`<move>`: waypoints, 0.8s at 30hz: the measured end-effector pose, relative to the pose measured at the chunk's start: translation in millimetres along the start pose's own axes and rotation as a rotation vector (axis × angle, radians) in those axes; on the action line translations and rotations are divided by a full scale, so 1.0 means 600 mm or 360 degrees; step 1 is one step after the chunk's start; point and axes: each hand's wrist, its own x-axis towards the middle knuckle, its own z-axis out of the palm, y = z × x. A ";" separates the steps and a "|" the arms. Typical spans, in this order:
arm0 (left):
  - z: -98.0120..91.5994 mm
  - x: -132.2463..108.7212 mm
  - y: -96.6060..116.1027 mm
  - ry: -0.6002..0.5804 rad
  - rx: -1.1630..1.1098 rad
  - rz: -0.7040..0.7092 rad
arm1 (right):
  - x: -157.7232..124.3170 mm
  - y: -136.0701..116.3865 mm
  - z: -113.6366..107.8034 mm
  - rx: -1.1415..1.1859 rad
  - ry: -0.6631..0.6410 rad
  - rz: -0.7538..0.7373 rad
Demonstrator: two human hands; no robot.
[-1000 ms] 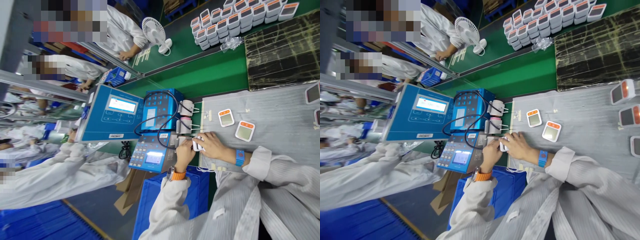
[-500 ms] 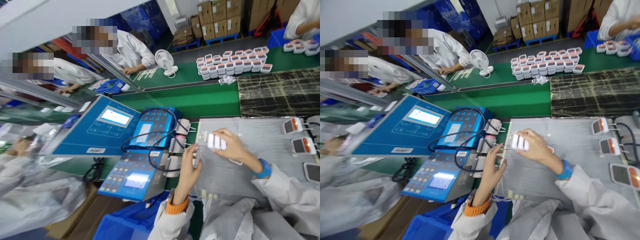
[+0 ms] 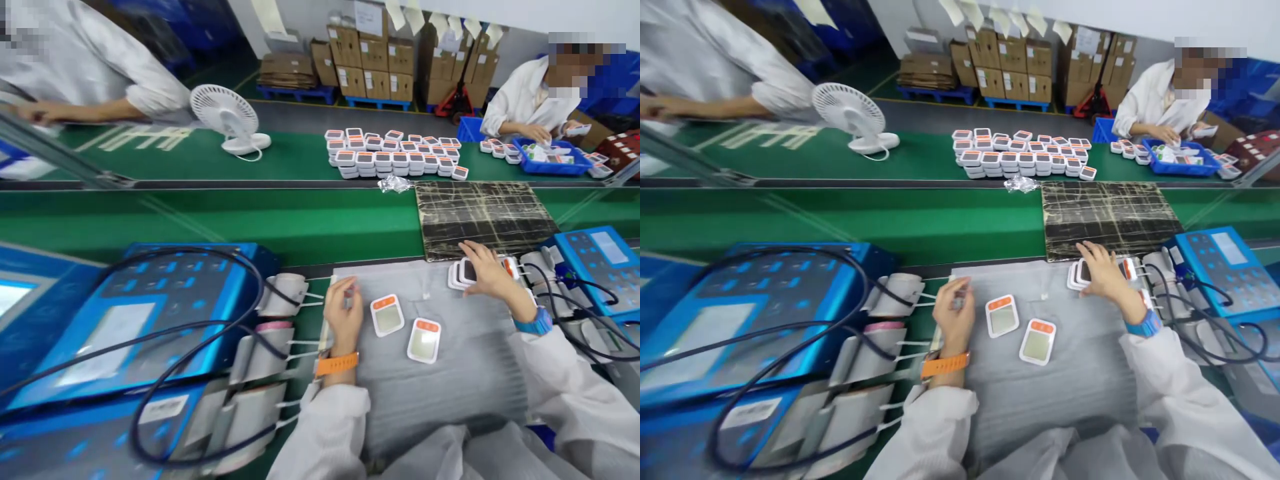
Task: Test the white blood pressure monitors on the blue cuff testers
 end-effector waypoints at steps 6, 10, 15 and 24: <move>0.003 0.002 -0.031 0.0114 -0.0056 -0.0368 | -0.046 0.045 0.024 0.0243 0.0123 0.0125; 0.006 0.001 -0.027 0.0076 -0.0062 -0.0398 | -0.009 0.014 0.025 0.0046 -0.0110 0.0074; 0.002 0.000 -0.025 0.0085 -0.0027 -0.0432 | 0.008 -0.004 0.017 -0.0042 -0.0159 -0.0189; -0.009 -0.003 -0.026 0.0111 -0.0048 -0.0382 | 0.056 0.091 -0.031 0.1039 -0.0036 0.0390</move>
